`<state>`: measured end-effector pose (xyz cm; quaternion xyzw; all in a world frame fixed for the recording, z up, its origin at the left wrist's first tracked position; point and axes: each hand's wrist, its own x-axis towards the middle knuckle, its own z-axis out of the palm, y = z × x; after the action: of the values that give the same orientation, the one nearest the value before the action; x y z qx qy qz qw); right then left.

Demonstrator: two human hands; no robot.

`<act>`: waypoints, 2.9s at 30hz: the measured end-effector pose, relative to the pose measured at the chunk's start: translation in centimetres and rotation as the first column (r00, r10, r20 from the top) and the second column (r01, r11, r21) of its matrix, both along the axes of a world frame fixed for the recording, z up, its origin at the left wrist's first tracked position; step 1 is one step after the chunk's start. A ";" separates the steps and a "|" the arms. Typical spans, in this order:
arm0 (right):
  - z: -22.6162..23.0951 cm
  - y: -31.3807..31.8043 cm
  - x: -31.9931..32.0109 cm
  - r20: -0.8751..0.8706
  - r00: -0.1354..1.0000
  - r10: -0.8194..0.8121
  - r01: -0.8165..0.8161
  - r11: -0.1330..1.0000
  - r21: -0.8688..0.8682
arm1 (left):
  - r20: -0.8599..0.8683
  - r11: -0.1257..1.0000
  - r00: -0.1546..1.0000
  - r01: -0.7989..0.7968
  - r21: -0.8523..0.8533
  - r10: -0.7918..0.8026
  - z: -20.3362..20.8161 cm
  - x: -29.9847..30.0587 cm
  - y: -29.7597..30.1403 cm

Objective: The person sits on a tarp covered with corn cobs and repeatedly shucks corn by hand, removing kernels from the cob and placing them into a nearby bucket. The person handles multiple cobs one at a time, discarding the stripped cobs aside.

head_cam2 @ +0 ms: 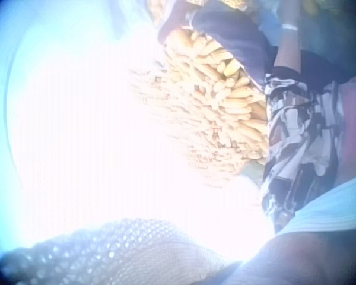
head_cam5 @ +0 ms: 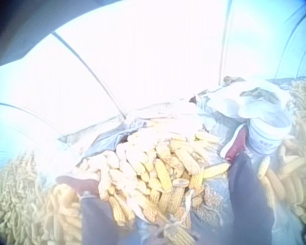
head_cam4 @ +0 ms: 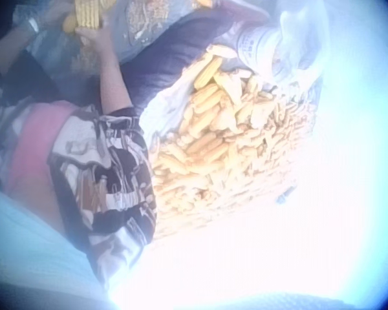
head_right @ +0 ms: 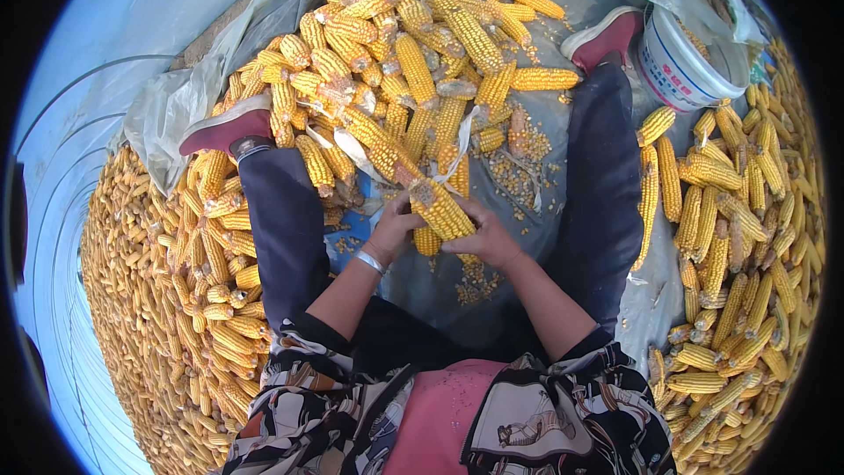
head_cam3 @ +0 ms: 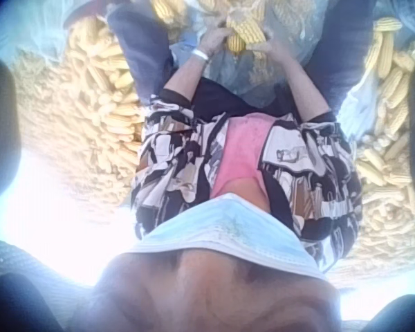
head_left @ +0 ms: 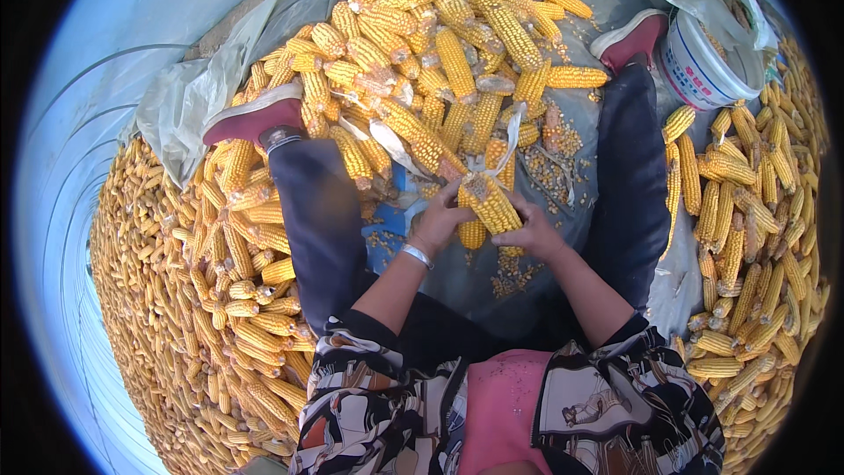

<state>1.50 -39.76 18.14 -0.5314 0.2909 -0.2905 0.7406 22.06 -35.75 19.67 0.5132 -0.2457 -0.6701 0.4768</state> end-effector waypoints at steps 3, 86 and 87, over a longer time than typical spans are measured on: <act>0.2 2.3 -2.7 0.000 1.000 0.025 -0.025 0.994 0.106 | -0.006 0.999 1.000 0.024 -0.021 -0.024 0.3 -2.3 2.1; -5.4 -3.9 8.8 -0.821 0.569 -0.045 -0.315 0.911 -0.268 | 0.846 0.724 0.090 0.570 0.389 -0.526 0.0 0.9 3.2; -5.2 -4.5 7.6 -0.655 0.755 -0.024 -0.116 0.979 -0.169 | 0.826 0.809 0.309 0.525 0.265 -0.472 0.5 1.8 2.5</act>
<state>9.13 -44.22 12.93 -0.6777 0.4873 -0.0960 0.5423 23.87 -33.29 20.14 0.6617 -0.6134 -0.4254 0.0699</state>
